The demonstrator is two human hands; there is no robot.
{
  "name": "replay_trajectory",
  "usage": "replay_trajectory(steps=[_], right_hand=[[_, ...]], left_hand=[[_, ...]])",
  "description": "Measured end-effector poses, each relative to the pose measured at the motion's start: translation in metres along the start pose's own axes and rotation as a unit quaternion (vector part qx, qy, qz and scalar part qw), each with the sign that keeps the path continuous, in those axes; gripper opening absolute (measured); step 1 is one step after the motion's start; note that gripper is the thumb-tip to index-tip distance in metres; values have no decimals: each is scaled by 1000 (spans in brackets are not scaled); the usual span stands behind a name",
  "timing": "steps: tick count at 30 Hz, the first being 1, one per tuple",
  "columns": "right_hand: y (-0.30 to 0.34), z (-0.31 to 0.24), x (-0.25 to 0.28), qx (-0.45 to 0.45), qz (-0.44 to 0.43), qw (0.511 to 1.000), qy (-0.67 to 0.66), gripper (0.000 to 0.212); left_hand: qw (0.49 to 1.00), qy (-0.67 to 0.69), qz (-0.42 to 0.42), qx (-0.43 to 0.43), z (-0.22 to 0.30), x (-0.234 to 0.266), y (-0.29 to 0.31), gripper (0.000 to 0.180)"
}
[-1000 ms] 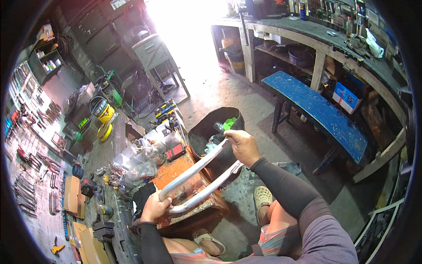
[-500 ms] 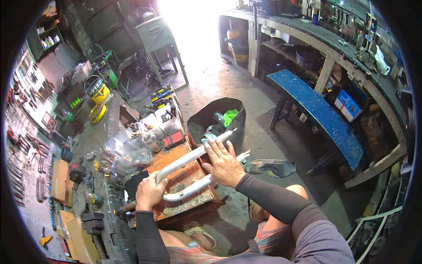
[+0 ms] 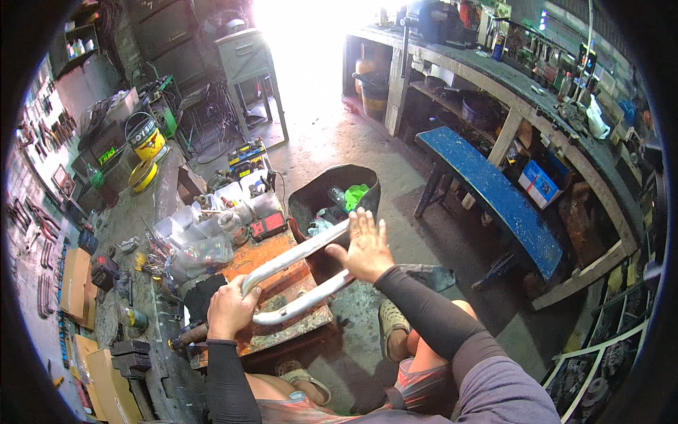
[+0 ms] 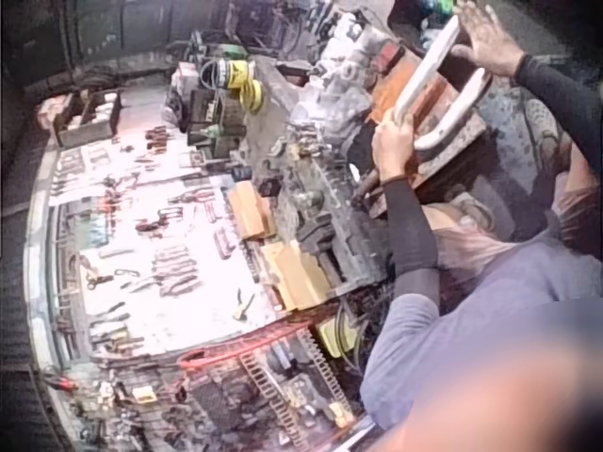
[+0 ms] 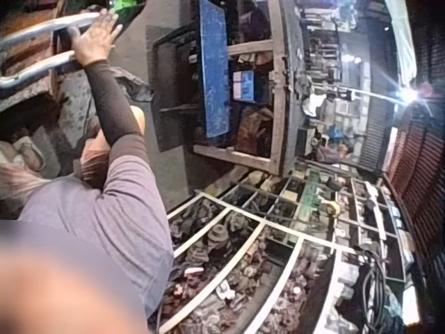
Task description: The person sits at a workbench in a cluttered workshop and cleans a bicycle fork using a cloth and a small brush. They wipe the fork's surface and scrub the joints, then briefly walk around the shop before returning to continue cleaning the same fork.
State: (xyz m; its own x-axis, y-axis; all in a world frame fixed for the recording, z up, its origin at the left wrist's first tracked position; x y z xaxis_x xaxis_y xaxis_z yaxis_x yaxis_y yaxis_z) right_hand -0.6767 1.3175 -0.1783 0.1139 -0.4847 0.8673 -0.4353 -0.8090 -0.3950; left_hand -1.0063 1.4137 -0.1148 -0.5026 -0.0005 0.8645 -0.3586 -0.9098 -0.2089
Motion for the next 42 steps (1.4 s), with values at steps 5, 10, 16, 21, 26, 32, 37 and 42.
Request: replay_trajectory(steps=[5, 10, 16, 21, 26, 32, 37, 42], right_hand=[[35, -57, 0, 127, -65, 989, -35, 116], [-1, -8, -1, -6, -34, 999, 1, 116], [3, -16, -5, 33, -1, 999, -9, 112], [22, -56, -5, 68, -19, 997, -12, 115], [50, -111, 10, 200, -3, 975, -99, 109], [27, -65, -4, 93, 38, 994, 34, 112], [80, -181, -1, 281, 44, 948, -139, 114], [36, -121, 13, 186, 42, 981, -21, 113]], left_hand=[[1000, 10, 1, 16, -7, 3, 2, 38], [1000, 2, -5, 18, 0, 0, 0, 38], [1000, 9, -12, 22, -14, -2, 0, 37], [1000, -17, 19, 8, -9, -1, 2, 38], [1000, 3, -2, 29, -7, 5, 4, 41], [1000, 0, -5, 17, -8, -1, 4, 42], [1000, -8, -13, 9, -14, -2, 1, 43], [1000, 14, -5, 4, -18, 1, 5, 39]])
Point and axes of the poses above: each hand's wrist, its own y-axis away from the middle knuckle, its own x-axis out of the back of the hand, z = x × y, the point moved 6 cm from there along -y, towards the middle knuckle, and after that the axes turned 14 degrees about z, right-handed, at the moved point
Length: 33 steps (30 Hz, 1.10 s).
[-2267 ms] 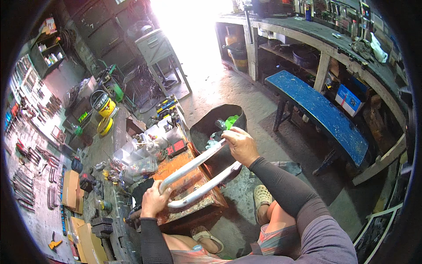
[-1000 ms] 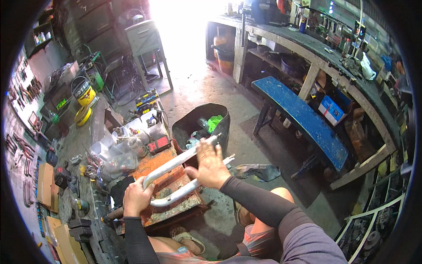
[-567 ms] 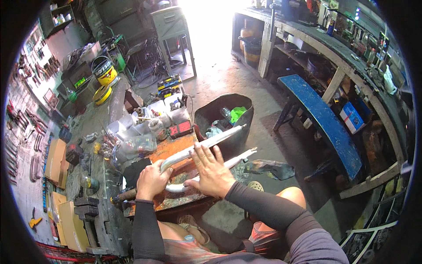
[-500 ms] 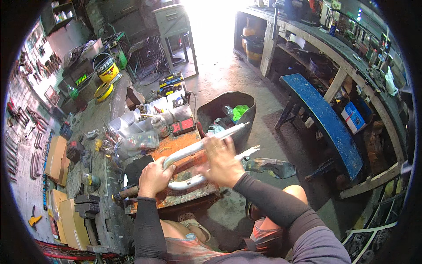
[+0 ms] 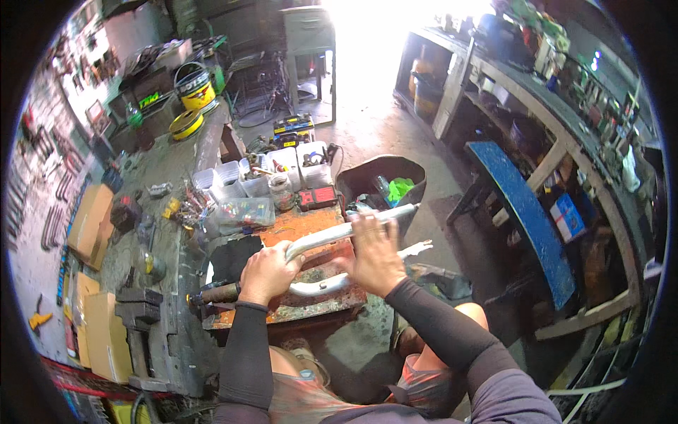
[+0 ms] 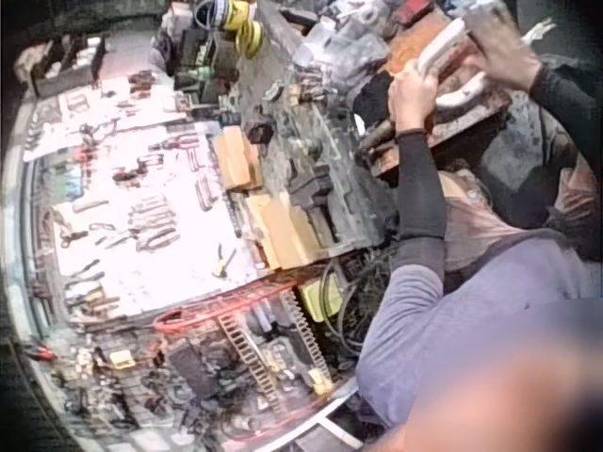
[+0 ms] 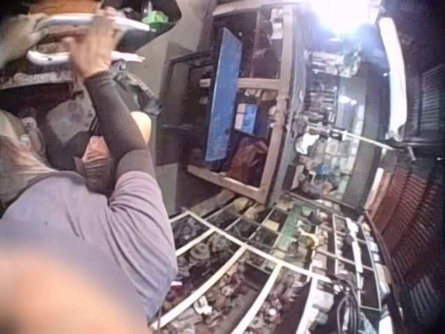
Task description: The person sits at a workbench in a cluttered workshop and cleans a bicycle fork using a cloth and a small brush. They wipe the fork's surface and scrub the joints, then briefly walk around the shop before returning to continue cleaning the same fork.
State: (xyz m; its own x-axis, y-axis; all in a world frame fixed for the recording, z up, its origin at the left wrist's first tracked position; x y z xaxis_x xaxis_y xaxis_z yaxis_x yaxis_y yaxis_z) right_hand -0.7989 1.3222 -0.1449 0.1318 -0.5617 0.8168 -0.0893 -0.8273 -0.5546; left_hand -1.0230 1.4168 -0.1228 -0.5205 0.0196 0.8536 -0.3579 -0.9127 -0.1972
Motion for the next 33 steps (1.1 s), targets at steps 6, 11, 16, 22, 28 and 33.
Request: replay_trajectory(steps=[6, 11, 16, 22, 28, 33], right_hand=[[13, -84, -13, 36, -22, 994, -98, 114], [11, -49, -10, 12, -73, 997, 18, 112], [8, -44, -14, -56, -23, 998, 20, 106], [7, -92, -12, 79, -3, 995, -59, 99], [9, -32, -5, -69, -3, 998, 6, 100], [12, -112, -6, 102, -2, 986, -133, 95]], left_hand=[[1000, 8, 9, 5, -1, -2, 0, 40], [1000, 6, -6, -15, 0, 10, 4, 55], [998, -13, -8, -64, 0, 5, 9, 75], [999, 19, -23, -18, -18, 4, 11, 90], [998, 26, -23, -52, -2, 1, 8, 115], [1000, 26, -17, 6, -16, 4, 10, 98]])
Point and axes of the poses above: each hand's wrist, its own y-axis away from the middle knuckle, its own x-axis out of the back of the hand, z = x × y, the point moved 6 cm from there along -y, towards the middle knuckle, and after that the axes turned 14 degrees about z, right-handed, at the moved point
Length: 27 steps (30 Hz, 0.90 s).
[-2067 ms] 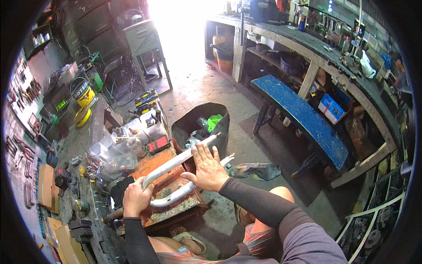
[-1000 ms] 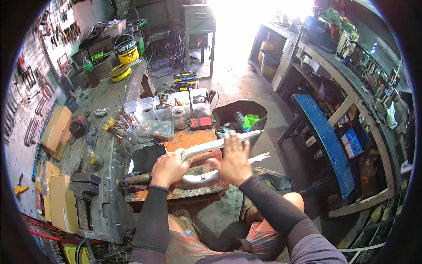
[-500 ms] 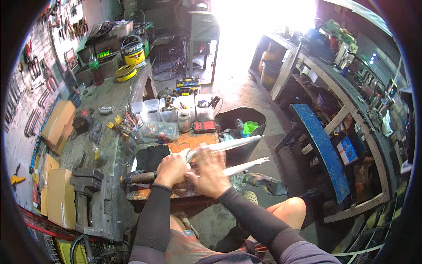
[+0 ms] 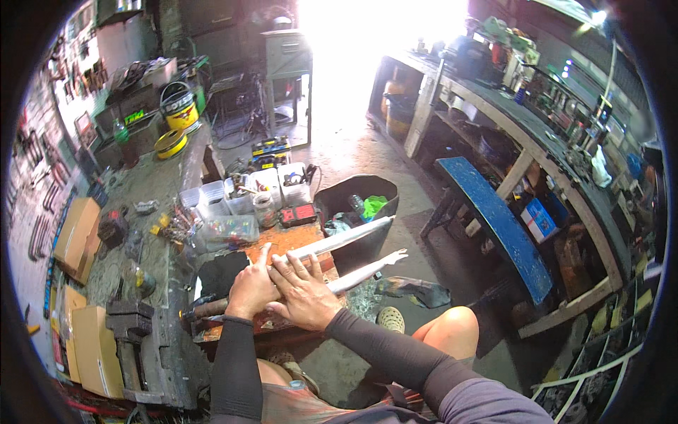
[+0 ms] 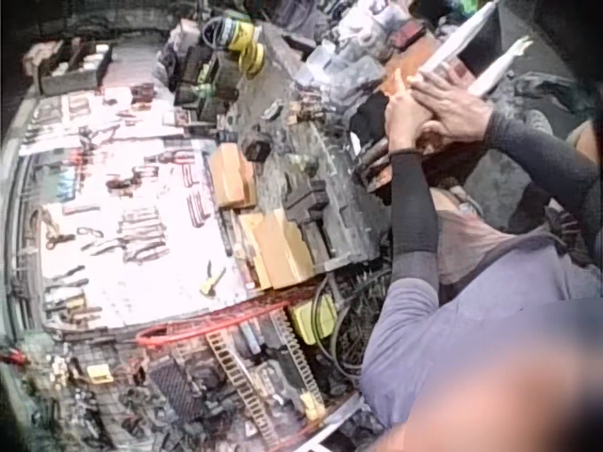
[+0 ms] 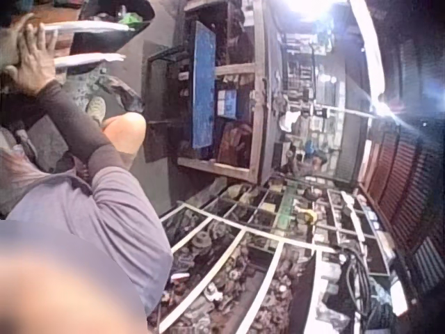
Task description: The person sits at a workbench in a cluttered workshop and cleans a bicycle fork using a cloth and a small brush. They wipe the fork's surface and scrub the joints, then briefly walk around the shop before returning to continue cleaning the same fork.
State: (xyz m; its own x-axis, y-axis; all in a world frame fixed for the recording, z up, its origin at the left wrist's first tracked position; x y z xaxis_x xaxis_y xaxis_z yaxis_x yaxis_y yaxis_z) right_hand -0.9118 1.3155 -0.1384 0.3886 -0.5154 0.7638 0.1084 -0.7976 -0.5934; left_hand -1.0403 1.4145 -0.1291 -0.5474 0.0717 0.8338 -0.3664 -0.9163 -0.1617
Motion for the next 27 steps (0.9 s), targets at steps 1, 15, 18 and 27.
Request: replay_trajectory(steps=[1, 15, 18, 27], right_hand=[[1, 4, 1, 10, 4, 1000, -14, 95], [33, 95, 27, -71, -1, 993, 94, 102], [49, 183, 54, -269, 49, 952, 137, 104], [12, 46, 24, -22, 78, 997, 15, 97]], left_hand=[[1000, 7, -6, -10, 0, 0, 2, 105], [999, 27, 13, -33, 6, 3, 3, 86], [998, 29, 10, -54, 13, -4, 0, 84], [999, 51, -3, -13, 17, -1, 4, 81]])
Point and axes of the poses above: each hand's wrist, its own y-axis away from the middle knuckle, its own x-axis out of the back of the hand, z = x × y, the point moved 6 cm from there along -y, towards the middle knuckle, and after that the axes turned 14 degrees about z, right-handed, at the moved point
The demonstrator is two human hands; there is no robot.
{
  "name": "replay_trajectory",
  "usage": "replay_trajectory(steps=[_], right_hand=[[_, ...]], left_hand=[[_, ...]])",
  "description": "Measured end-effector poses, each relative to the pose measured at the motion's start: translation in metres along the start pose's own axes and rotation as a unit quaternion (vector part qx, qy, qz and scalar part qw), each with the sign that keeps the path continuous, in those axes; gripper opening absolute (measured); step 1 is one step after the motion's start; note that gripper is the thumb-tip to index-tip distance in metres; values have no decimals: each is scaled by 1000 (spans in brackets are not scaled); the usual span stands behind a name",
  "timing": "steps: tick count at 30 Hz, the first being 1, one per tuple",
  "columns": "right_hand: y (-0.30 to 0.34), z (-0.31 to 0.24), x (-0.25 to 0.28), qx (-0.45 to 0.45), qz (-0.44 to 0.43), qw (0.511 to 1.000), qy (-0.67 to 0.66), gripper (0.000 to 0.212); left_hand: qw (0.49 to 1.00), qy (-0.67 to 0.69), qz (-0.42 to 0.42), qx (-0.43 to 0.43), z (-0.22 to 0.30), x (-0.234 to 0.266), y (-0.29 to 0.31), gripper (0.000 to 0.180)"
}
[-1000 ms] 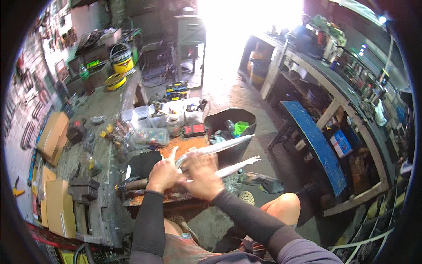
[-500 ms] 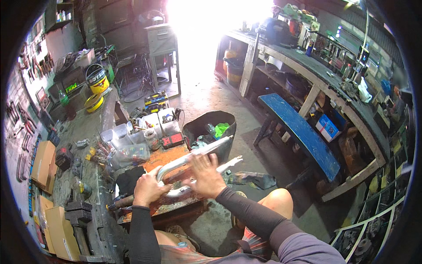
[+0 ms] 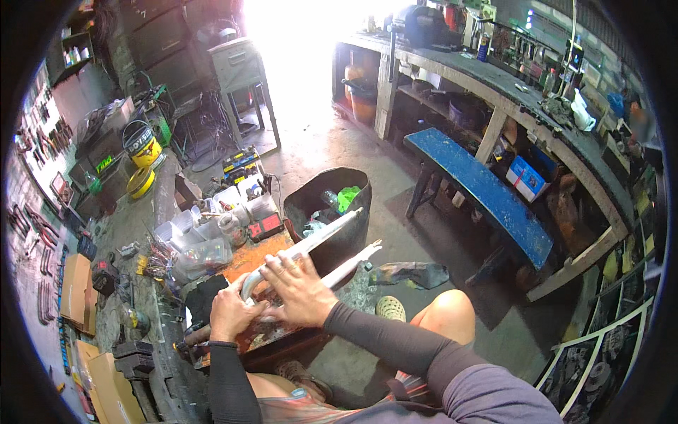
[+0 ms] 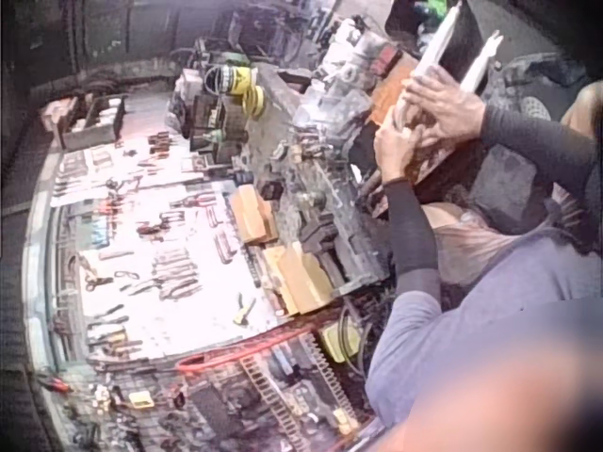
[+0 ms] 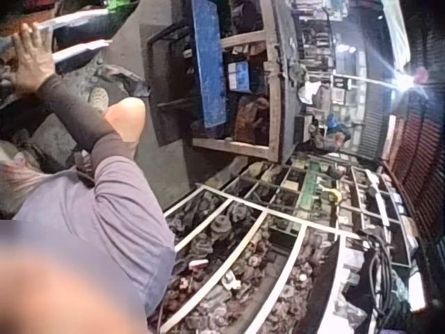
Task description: The person sits at a workbench in a cluttered workshop and cleans a bicycle fork using a cloth and a small brush. They wipe the fork's surface and scrub the joints, then briefly walk around the shop before returning to continue cleaning the same fork.
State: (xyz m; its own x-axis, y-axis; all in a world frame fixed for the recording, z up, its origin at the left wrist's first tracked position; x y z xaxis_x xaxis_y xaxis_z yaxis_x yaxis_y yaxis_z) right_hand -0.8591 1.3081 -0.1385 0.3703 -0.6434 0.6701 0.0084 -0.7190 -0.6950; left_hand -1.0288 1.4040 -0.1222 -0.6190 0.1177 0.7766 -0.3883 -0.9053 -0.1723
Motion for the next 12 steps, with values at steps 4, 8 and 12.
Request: replay_trajectory(steps=[4, 8, 12], right_hand=[[1, 108, 38, -115, 32, 987, 104, 87], [-4, 112, 35, -130, 25, 978, 158, 87], [5, 7, -18, 4, -36, 999, -4, 103]], left_hand=[[999, -14, 25, -42, -2, -3, -1, 79], [999, -7, 22, -36, 3, -1, 5, 78], [999, -16, 26, -43, 6, 3, 6, 73]])
Point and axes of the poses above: each hand's wrist, its own y-axis away from the middle knuckle, its own x-axis out of the back of the hand, z = x × y, the point moved 6 cm from there along -y, towards the middle knuckle, and after that the axes turned 14 degrees about z, right-handed, at the moved point
